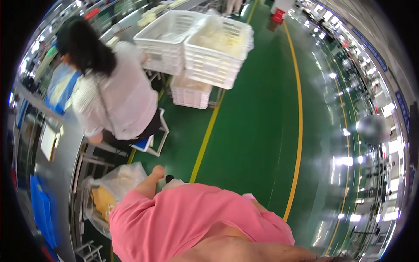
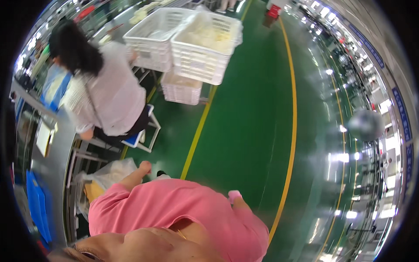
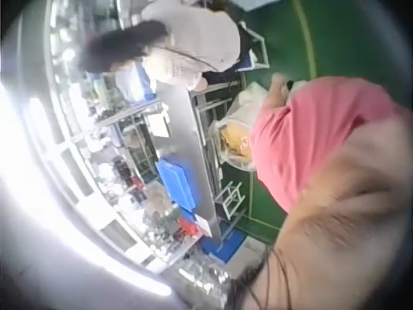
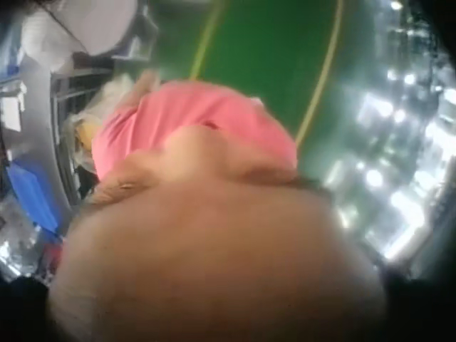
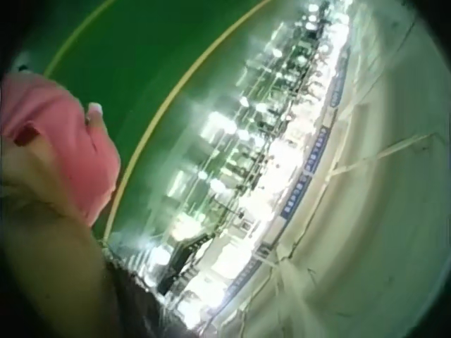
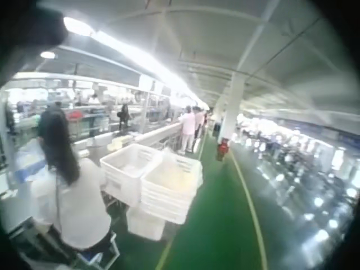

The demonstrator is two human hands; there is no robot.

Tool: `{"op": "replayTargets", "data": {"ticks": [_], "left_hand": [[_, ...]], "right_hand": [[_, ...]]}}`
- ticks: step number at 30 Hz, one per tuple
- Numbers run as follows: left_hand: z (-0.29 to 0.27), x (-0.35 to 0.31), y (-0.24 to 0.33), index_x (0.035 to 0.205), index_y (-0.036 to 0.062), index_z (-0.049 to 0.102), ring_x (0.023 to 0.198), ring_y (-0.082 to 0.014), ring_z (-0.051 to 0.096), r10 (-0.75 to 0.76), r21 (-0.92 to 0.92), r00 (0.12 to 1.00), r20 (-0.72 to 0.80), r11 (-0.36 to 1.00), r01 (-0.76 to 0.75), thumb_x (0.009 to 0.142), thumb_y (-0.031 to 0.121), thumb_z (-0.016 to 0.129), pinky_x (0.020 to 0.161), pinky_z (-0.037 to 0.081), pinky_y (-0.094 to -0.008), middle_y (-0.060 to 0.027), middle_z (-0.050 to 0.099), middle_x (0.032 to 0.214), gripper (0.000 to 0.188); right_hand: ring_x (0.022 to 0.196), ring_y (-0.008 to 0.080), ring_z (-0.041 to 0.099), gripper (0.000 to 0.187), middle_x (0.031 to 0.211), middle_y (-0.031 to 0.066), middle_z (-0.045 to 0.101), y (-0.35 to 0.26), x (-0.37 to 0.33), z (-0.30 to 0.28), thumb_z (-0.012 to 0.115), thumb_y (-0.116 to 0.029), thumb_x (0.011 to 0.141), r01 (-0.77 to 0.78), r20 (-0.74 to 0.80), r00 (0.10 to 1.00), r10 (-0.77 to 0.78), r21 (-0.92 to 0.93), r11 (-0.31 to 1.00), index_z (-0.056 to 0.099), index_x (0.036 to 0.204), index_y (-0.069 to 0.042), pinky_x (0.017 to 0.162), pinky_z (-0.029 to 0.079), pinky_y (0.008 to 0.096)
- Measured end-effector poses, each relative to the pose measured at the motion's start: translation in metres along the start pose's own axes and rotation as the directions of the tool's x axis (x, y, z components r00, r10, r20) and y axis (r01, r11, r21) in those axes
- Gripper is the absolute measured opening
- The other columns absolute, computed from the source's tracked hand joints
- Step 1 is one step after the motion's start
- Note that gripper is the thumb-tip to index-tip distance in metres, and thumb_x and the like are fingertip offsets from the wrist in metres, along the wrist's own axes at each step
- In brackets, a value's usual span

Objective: Sorting and organizing electronic components and plastic housings on a factory assembly line.

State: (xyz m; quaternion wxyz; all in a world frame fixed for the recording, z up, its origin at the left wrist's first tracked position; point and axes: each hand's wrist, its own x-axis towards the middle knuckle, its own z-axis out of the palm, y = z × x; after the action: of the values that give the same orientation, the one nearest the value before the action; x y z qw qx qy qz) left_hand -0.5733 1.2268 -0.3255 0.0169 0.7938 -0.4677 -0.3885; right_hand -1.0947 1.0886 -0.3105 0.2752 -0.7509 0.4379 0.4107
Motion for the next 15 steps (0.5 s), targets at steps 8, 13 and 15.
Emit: {"op": "replayTargets", "data": {"ticks": [8,13,15], "left_hand": [[-0.035,0.104,0.185,0.075,0.0024,0.054,0.044,-0.0203,0.057,-0.057,-0.514,0.998,0.002,0.856,0.050,0.073,0.015,0.048,0.044,0.046,-0.0325,-0.0119,0.055,0.058,0.014],[-0.049,0.207,0.236,0.074,0.0045,0.057,0.067,-0.0267,0.059,0.379,0.055,0.913,-0.148,0.925,-0.375,0.071,0.016,0.049,0.060,0.047,-0.0361,-0.0178,0.058,0.074,0.014],[-0.078,0.239,0.302,0.074,0.0054,0.058,0.079,-0.0304,0.056,0.319,0.034,0.948,0.010,0.947,-0.319,0.071,0.015,0.048,0.067,0.045,-0.0402,-0.0187,0.058,0.080,0.015]], "right_hand": [[0.083,0.0270,0.057,0.020,0.088,0.0111,0.059,0.106,0.018,-0.047,0.050,-0.021,0.071,0.035,0.063,0.997,-0.035,0.004,0.999,0.061,0.082,-0.009,0.070,0.046,0.0340],[0.090,0.0260,0.055,0.027,0.096,0.0100,0.058,0.040,0.085,-0.200,0.048,-0.027,0.073,0.032,0.007,0.999,-0.032,-0.034,0.999,0.061,0.088,-0.010,0.074,0.045,0.0331],[0.091,0.0257,0.055,0.028,0.098,0.0098,0.058,0.067,0.073,-0.257,0.047,-0.028,0.073,0.018,0.014,1.000,-0.017,-0.038,0.999,0.061,0.089,-0.010,0.075,0.045,0.0329]]}}
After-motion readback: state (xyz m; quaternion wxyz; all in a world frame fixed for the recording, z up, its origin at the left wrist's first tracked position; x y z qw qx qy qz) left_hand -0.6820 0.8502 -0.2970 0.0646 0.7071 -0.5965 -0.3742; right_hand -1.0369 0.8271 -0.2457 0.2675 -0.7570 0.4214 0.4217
